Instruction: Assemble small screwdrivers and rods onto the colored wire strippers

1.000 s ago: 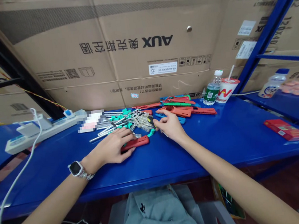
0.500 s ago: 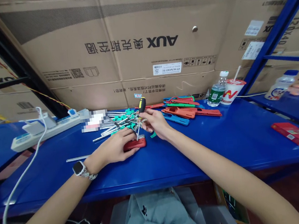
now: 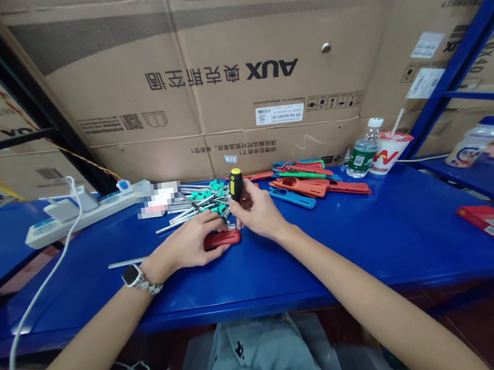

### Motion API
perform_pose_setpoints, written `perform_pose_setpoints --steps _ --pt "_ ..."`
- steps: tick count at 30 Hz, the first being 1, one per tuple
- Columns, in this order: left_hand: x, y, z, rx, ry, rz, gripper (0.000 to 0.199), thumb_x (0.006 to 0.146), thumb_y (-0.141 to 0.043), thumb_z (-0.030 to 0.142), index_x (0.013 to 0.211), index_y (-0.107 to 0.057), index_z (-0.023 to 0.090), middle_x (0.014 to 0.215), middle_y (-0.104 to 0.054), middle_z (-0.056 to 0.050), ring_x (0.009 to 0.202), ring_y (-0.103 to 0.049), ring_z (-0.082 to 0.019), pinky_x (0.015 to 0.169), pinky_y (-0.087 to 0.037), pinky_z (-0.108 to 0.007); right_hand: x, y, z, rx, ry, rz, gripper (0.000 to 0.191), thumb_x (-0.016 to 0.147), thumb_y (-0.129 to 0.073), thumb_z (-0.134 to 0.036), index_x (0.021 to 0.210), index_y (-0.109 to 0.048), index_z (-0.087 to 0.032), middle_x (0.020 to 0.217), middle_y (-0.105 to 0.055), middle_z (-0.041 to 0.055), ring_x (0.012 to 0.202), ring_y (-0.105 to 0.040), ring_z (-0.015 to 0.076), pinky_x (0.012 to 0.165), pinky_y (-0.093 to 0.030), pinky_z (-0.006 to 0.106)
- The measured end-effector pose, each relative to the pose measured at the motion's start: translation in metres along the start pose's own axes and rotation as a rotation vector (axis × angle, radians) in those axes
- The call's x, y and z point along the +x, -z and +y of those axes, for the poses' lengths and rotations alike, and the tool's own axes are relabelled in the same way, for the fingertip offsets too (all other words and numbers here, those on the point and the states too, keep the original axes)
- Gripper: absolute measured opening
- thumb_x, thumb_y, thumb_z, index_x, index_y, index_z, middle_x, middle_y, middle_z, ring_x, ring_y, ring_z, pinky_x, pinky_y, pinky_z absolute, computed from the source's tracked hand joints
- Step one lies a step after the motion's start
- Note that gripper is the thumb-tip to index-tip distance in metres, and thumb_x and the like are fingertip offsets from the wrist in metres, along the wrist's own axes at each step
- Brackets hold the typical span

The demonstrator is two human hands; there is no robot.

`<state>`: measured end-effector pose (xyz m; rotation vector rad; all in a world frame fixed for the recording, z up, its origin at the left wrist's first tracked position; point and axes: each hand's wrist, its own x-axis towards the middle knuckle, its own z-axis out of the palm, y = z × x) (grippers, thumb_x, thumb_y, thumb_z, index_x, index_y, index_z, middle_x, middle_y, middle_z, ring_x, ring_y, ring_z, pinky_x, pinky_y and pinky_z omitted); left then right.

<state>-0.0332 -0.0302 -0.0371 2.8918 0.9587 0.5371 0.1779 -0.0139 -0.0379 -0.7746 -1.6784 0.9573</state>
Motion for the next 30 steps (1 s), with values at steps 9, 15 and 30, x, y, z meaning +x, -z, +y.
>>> perform_pose_setpoints --steps 9,15,30 --pt "0.001 -0.001 0.0 -0.01 -0.004 0.008 0.019 0.083 -0.062 0.033 0.094 -0.064 0.017 0.095 -0.062 -0.01 0.089 -0.061 -0.027 0.079 -0.052 -0.041 0.003 0.0 0.002 -0.051 0.046 -0.055 0.025 0.089 -0.066 -0.038 0.106 -0.056 -0.025 0.076 -0.065 -0.0004 0.054 -0.062 0.0152 0.05 -0.054 0.03" --pt "0.0 -0.004 -0.002 -0.009 -0.006 0.018 0.021 0.082 -0.063 0.032 0.096 -0.064 0.016 0.1 -0.063 -0.011 0.094 -0.063 -0.029 0.084 -0.052 -0.044 0.007 -0.008 -0.004 -0.021 -0.006 0.033 0.039 0.073 -0.082 -0.048 0.087 -0.055 -0.023 0.073 -0.064 -0.001 0.052 -0.059 0.0139 0.044 -0.049 0.027" --pt "-0.002 -0.003 -0.001 -0.114 -0.02 0.118 0.029 0.086 -0.067 0.041 0.104 -0.066 0.019 0.106 -0.065 -0.011 0.103 -0.062 -0.03 0.092 -0.051 -0.047 0.007 0.006 -0.015 0.064 -0.119 -0.226 0.04 0.079 -0.075 -0.056 0.088 -0.065 -0.018 0.08 -0.071 0.0039 0.058 -0.063 0.0128 0.046 -0.05 0.024"
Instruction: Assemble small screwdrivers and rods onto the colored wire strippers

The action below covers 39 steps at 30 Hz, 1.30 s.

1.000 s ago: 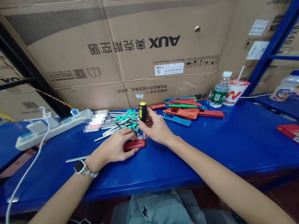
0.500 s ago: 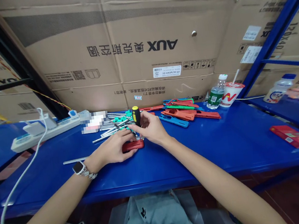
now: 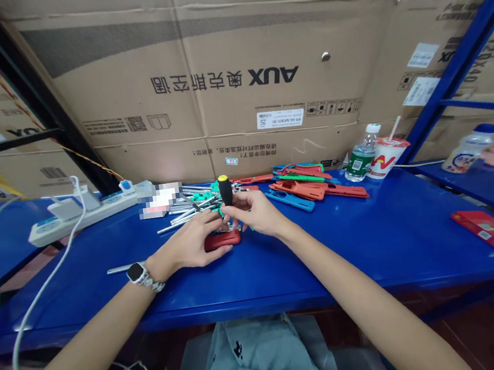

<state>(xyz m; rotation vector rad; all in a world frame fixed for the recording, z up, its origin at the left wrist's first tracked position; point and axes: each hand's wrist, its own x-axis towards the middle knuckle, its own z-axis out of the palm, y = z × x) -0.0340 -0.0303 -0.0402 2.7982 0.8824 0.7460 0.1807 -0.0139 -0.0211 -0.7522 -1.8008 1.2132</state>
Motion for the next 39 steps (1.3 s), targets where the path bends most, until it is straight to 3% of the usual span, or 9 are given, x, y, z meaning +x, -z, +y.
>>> perform_pose_setpoints --steps 5,9,11,17,24,28,32,35,39 --pt "0.029 0.02 0.005 -0.399 0.171 0.339 0.033 0.096 -0.058 0.043 0.12 -0.063 0.02 0.112 -0.069 -0.011 0.102 -0.064 -0.023 0.086 -0.054 -0.038 -0.001 0.002 0.001 -0.051 0.017 -0.018 0.042 0.084 -0.069 -0.057 0.09 -0.065 -0.017 0.08 -0.07 0.0048 0.059 -0.064 0.0136 0.046 -0.049 0.024" --pt "0.062 0.03 0.004 -0.764 0.189 0.185 0.034 0.092 -0.064 0.044 0.113 -0.068 0.018 0.1 -0.072 -0.009 0.076 -0.064 -0.016 0.069 -0.053 -0.031 -0.002 0.003 0.002 -0.063 0.026 -0.017 0.037 0.086 -0.067 -0.054 0.087 -0.063 -0.017 0.077 -0.069 0.0045 0.059 -0.064 0.0142 0.046 -0.049 0.025" --pt "0.071 0.026 0.001 -0.834 0.201 0.192 0.031 0.086 -0.072 0.043 0.102 -0.068 0.017 0.089 -0.07 -0.006 0.069 -0.061 -0.013 0.064 -0.051 -0.029 -0.002 0.0 0.004 -0.063 0.024 0.008 0.035 0.087 -0.066 -0.052 0.085 -0.061 -0.017 0.076 -0.069 0.0044 0.058 -0.063 0.0143 0.046 -0.049 0.025" --pt "0.074 0.003 -0.002 -0.782 0.231 0.564 0.038 0.07 -0.086 0.037 0.086 -0.055 0.021 0.083 -0.061 0.0 0.075 -0.058 -0.013 0.066 -0.048 -0.027 0.003 -0.018 0.011 -0.004 0.043 0.262 0.042 0.077 -0.08 -0.049 0.091 -0.05 -0.024 0.065 -0.069 -0.0015 0.045 -0.06 0.0139 0.042 -0.045 0.026" --pt "0.056 0.017 0.006 -0.786 0.169 0.412 0.033 0.094 -0.06 0.049 0.109 -0.069 0.021 0.108 -0.072 -0.01 0.108 -0.065 -0.024 0.091 -0.053 -0.039 -0.006 -0.009 0.003 -0.052 0.06 0.139 0.038 0.083 -0.071 -0.055 0.09 -0.056 -0.021 0.079 -0.073 0.0035 0.054 -0.062 0.0135 0.047 -0.049 0.027" --pt "0.054 0.018 0.009 -0.805 0.191 0.432 0.029 0.088 -0.071 0.042 0.107 -0.072 0.02 0.101 -0.073 -0.008 0.097 -0.068 -0.022 0.086 -0.055 -0.037 -0.013 -0.005 -0.001 -0.095 0.08 0.076 0.035 0.087 -0.066 -0.053 0.098 -0.062 -0.019 0.084 -0.073 0.0055 0.06 -0.064 0.0147 0.053 -0.051 0.028" --pt "0.058 0.011 0.009 -0.757 0.184 0.468 0.029 0.086 -0.073 0.039 0.109 -0.071 0.02 0.102 -0.069 -0.007 0.097 -0.065 -0.02 0.087 -0.052 -0.035 -0.011 -0.013 0.005 -0.075 0.052 0.183 0.039 0.08 -0.077 -0.05 0.1 -0.058 -0.022 0.074 -0.071 0.0006 0.053 -0.063 0.0154 0.049 -0.049 0.028" --pt "0.059 0.01 0.008 -0.721 0.19 0.496 0.028 0.084 -0.075 0.04 0.102 -0.071 0.019 0.101 -0.067 -0.007 0.092 -0.064 -0.019 0.083 -0.053 -0.035 -0.008 -0.018 0.009 0.023 0.016 0.269 0.047 0.072 -0.084 -0.05 0.088 -0.047 -0.024 0.066 -0.069 -0.0026 0.046 -0.062 0.0159 0.041 -0.043 0.025" --pt "0.054 0.018 0.011 -0.784 0.193 0.479 0.038 0.084 -0.074 0.041 0.114 -0.065 0.02 0.115 -0.068 -0.011 0.106 -0.065 -0.023 0.087 -0.054 -0.036 -0.009 -0.014 0.005 0.033 0.006 0.177 0.047 0.075 -0.08 -0.055 0.079 -0.046 -0.023 0.073 -0.073 0.0019 0.051 -0.065 0.0157 0.037 -0.04 0.022"
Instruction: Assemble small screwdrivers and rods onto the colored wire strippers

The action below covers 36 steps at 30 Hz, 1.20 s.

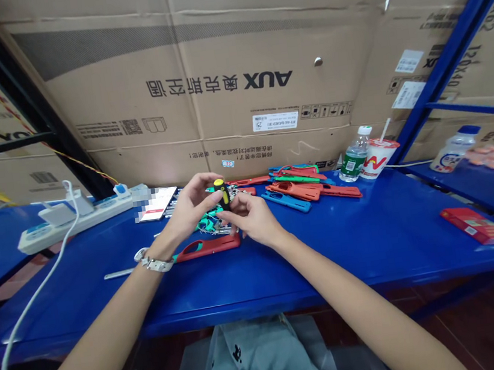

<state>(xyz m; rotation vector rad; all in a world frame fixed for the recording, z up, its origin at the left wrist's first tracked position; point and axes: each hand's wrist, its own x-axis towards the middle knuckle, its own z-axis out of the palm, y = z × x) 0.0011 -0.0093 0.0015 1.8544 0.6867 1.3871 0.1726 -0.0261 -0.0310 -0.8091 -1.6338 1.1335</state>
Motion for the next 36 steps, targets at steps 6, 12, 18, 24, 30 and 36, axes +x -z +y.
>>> perform_pose_setpoints --steps 6,12,18,24,30,36 --pt "-0.002 -0.001 0.003 -0.052 0.072 -0.156 0.032 0.089 -0.066 0.046 0.108 -0.067 0.02 0.102 -0.073 -0.01 0.09 -0.068 -0.022 0.079 -0.055 -0.037 -0.004 0.011 -0.01 -0.133 0.065 -0.173 0.035 0.089 -0.065 -0.054 0.091 -0.062 -0.019 0.086 -0.075 0.0067 0.061 -0.067 0.0158 0.046 -0.049 0.025" --pt "-0.002 -0.017 -0.013 0.114 -0.04 0.24 0.041 0.068 -0.086 0.039 0.086 -0.053 0.022 0.086 -0.062 0.0 0.077 -0.058 -0.015 0.073 -0.05 -0.031 0.0 -0.001 0.002 -0.101 0.083 0.078 0.039 0.074 -0.082 -0.051 0.089 -0.061 -0.022 0.073 -0.071 0.0008 0.052 -0.063 0.0144 0.048 -0.047 0.026" --pt "-0.004 -0.006 0.003 0.027 -0.051 -0.017 0.036 0.091 -0.064 0.047 0.115 -0.063 0.021 0.115 -0.068 -0.009 0.104 -0.064 -0.022 0.088 -0.053 -0.036 -0.002 0.013 -0.006 -0.164 0.101 -0.094 0.033 0.087 -0.068 -0.052 0.086 -0.065 -0.018 0.082 -0.073 0.0044 0.054 -0.063 0.0129 0.054 -0.051 0.027" --pt "-0.001 -0.01 0.001 0.043 -0.043 0.095 0.032 0.08 -0.079 0.039 0.101 -0.067 0.019 0.101 -0.07 -0.007 0.093 -0.065 -0.02 0.081 -0.054 -0.033 -0.001 0.005 -0.001 -0.167 0.123 0.041 0.04 0.078 -0.078 -0.053 0.099 -0.064 -0.021 0.073 -0.072 0.0013 0.052 -0.061 0.0148 0.053 -0.05 0.029" --pt "0.0 -0.007 0.006 0.098 -0.09 0.007 0.034 0.089 -0.067 0.046 0.113 -0.069 0.021 0.115 -0.068 -0.009 0.104 -0.063 -0.022 0.087 -0.053 -0.035 0.001 0.001 -0.005 -0.053 0.036 0.015 0.045 0.076 -0.077 -0.06 0.08 -0.051 -0.023 0.075 -0.074 0.0027 0.053 -0.066 0.0162 0.043 -0.045 0.026" --pt "-0.001 -0.008 0.002 0.046 0.021 -0.014 0.03 0.082 -0.075 0.046 0.096 -0.068 0.02 0.09 -0.07 -0.006 0.078 -0.064 -0.018 0.07 -0.052 -0.032 -0.002 0.008 -0.009 -0.154 0.108 -0.11 0.034 0.088 -0.068 -0.053 0.093 -0.063 -0.02 0.081 -0.073 0.0035 0.06 -0.067 0.0151 0.054 -0.053 0.028"
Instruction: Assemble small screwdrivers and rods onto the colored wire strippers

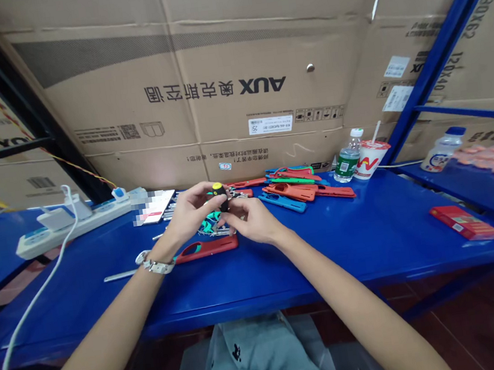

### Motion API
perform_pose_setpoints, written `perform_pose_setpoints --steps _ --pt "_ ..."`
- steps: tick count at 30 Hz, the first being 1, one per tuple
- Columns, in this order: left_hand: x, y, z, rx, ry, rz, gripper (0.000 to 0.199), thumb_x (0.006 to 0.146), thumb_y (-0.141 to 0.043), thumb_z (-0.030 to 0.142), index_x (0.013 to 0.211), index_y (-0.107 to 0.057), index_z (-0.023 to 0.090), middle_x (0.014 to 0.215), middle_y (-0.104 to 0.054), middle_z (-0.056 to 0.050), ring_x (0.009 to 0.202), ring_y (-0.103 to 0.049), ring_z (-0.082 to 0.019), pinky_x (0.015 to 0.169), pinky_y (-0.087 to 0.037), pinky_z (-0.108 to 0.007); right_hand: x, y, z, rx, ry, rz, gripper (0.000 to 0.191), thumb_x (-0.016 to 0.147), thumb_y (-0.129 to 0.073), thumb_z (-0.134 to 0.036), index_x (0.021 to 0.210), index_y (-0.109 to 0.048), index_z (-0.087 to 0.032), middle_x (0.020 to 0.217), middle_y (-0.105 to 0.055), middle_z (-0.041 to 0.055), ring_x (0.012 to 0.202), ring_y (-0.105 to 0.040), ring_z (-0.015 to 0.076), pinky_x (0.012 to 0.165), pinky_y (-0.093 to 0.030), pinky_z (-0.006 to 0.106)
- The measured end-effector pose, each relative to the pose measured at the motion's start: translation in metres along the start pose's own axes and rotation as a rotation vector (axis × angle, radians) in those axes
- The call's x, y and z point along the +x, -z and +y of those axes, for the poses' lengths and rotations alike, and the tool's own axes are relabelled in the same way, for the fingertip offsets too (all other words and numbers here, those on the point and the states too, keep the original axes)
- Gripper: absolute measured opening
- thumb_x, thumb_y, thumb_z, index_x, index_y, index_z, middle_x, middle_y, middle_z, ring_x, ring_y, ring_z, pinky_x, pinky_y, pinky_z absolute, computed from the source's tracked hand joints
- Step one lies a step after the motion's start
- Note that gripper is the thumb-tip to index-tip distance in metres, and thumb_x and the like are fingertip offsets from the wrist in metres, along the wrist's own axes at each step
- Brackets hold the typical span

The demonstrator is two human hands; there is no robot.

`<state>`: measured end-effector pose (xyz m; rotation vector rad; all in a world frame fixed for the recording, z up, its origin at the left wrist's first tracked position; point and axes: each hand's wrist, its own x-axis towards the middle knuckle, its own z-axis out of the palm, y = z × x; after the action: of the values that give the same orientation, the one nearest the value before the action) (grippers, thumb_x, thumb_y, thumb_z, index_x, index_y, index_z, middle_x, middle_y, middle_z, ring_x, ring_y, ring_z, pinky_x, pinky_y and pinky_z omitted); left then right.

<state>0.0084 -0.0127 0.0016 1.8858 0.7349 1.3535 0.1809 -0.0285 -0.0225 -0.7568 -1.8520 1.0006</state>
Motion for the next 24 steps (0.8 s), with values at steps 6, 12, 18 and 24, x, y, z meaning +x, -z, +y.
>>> perform_pose_setpoints --steps 6,12,18,24 --pt "0.002 -0.009 -0.002 0.065 -0.073 0.129 0.037 0.073 -0.083 0.042 0.096 -0.063 0.021 0.095 -0.067 -0.004 0.085 -0.062 -0.018 0.079 -0.052 -0.034 0.003 -0.006 0.008 0.03 -0.043 0.132 0.035 0.079 -0.078 -0.05 0.088 -0.06 -0.021 0.074 -0.071 0.0016 0.054 -0.064 0.0151 0.049 -0.049 0.027" --pt "-0.004 0.0 0.003 0.008 0.007 -0.086 0.034 0.09 -0.065 0.048 0.108 -0.07 0.02 0.09 -0.072 -0.008 0.076 -0.064 -0.019 0.069 -0.052 -0.033 -0.002 0.002 -0.002 -0.008 0.003 0.005 0.032 0.088 -0.068 -0.049 0.093 -0.067 -0.018 0.088 -0.074 0.006 0.059 -0.064 0.0138 0.051 -0.051 0.027" --pt "0.0 -0.007 -0.005 0.09 -0.071 0.176 0.034 0.073 -0.084 0.036 0.097 -0.066 0.019 0.095 -0.069 -0.005 0.086 -0.063 -0.017 0.077 -0.052 -0.03 0.001 -0.007 0.008 -0.018 -0.03 0.221 0.041 0.072 -0.084 -0.049 0.086 -0.058 -0.021 0.065 -0.063 -0.0029 0.053 -0.061 0.0145 0.045 -0.047 0.025" --pt "-0.002 0.001 -0.002 0.082 -0.073 -0.044 0.035 0.094 -0.062 0.043 0.12 -0.065 0.019 0.109 -0.07 -0.01 0.094 -0.065 -0.02 0.077 -0.053 -0.032 -0.001 0.0 -0.001 -0.01 -0.043 0.063 0.034 0.084 -0.07 -0.052 0.084 -0.059 -0.02 0.071 -0.063 0.0003 0.057 -0.066 0.0166 0.046 -0.049 0.026"
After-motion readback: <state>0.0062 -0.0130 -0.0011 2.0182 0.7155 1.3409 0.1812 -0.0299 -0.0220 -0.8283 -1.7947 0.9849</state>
